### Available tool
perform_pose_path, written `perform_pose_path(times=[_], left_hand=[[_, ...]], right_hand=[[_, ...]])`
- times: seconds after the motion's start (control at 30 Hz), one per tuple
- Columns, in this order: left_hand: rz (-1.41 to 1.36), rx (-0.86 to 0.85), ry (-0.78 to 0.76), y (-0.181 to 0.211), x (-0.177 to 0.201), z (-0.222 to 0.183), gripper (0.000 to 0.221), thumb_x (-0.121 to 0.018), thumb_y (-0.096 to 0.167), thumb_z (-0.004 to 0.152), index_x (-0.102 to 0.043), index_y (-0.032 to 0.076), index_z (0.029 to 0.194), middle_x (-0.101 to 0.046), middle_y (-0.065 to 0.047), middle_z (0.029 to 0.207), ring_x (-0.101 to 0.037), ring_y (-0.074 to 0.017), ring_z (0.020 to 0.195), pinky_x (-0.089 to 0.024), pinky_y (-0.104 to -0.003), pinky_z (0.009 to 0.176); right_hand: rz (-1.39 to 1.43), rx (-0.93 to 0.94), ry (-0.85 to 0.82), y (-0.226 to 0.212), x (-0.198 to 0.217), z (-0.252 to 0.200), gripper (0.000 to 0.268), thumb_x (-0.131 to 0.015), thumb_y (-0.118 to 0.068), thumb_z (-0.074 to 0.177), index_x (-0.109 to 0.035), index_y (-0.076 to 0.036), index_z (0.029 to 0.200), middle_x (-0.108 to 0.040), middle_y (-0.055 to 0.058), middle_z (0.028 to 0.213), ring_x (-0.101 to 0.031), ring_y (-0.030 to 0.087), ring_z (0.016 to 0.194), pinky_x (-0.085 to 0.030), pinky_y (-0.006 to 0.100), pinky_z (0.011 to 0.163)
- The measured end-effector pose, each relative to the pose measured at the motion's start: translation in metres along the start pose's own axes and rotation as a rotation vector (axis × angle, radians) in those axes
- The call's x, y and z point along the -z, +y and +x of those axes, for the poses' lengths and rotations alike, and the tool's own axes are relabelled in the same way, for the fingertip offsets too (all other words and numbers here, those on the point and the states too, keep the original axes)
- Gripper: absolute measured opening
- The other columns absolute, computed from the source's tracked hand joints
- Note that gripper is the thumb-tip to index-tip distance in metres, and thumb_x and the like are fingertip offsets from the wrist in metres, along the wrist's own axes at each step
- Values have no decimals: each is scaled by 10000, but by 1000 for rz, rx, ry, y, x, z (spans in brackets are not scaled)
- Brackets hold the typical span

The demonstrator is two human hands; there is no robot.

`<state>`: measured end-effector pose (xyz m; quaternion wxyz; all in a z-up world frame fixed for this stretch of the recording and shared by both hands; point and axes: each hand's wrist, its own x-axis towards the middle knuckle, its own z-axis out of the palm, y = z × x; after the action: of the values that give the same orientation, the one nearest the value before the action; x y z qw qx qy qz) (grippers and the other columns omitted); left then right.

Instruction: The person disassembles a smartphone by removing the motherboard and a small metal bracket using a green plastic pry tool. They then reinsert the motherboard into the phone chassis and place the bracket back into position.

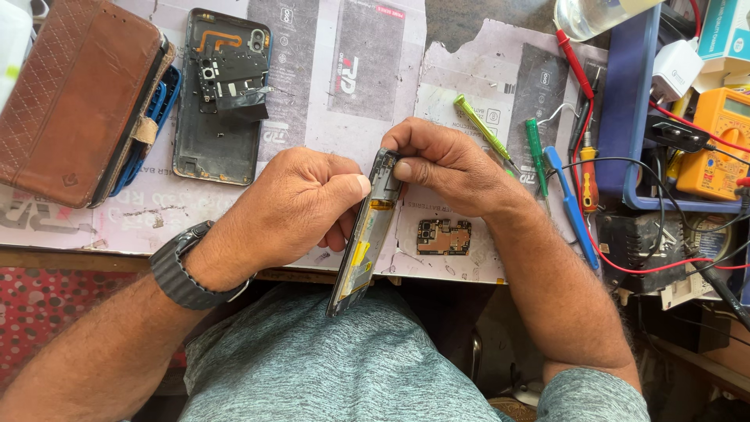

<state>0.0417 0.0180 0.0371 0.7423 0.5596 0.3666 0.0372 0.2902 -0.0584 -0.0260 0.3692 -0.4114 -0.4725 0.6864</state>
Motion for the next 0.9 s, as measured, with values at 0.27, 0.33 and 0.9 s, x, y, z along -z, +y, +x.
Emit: perform_pose_path(times=[0.27,0.33,0.9], left_hand=[[-75,-106,5,-22,9,7,310,-527,199,986,-748,8,885,-698,-23,676,-627,-71,546,-529,-225,487],[-97,-129,2,-27,11,8,309,-532,206,1002,-746,7,902,-696,-17,692,-620,-64,563,-530,-222,504],[-189,-167,5,-43,15,11,280,-543,206,1048,-733,2,1022,-717,-14,815,-632,-53,677,-546,-221,600]], right_hand=[[87,-11,20,-3,-2,1,331,-640,-185,1062,-591,18,1319,-679,23,1104,-624,72,980,-547,245,872],[107,-18,30,-4,-3,2,338,-640,-179,1058,-593,29,1321,-687,31,1098,-631,73,954,-552,240,834],[116,51,40,-11,-5,-5,377,-651,-206,1055,-580,67,1304,-708,91,1030,-656,73,840,-573,221,682]])
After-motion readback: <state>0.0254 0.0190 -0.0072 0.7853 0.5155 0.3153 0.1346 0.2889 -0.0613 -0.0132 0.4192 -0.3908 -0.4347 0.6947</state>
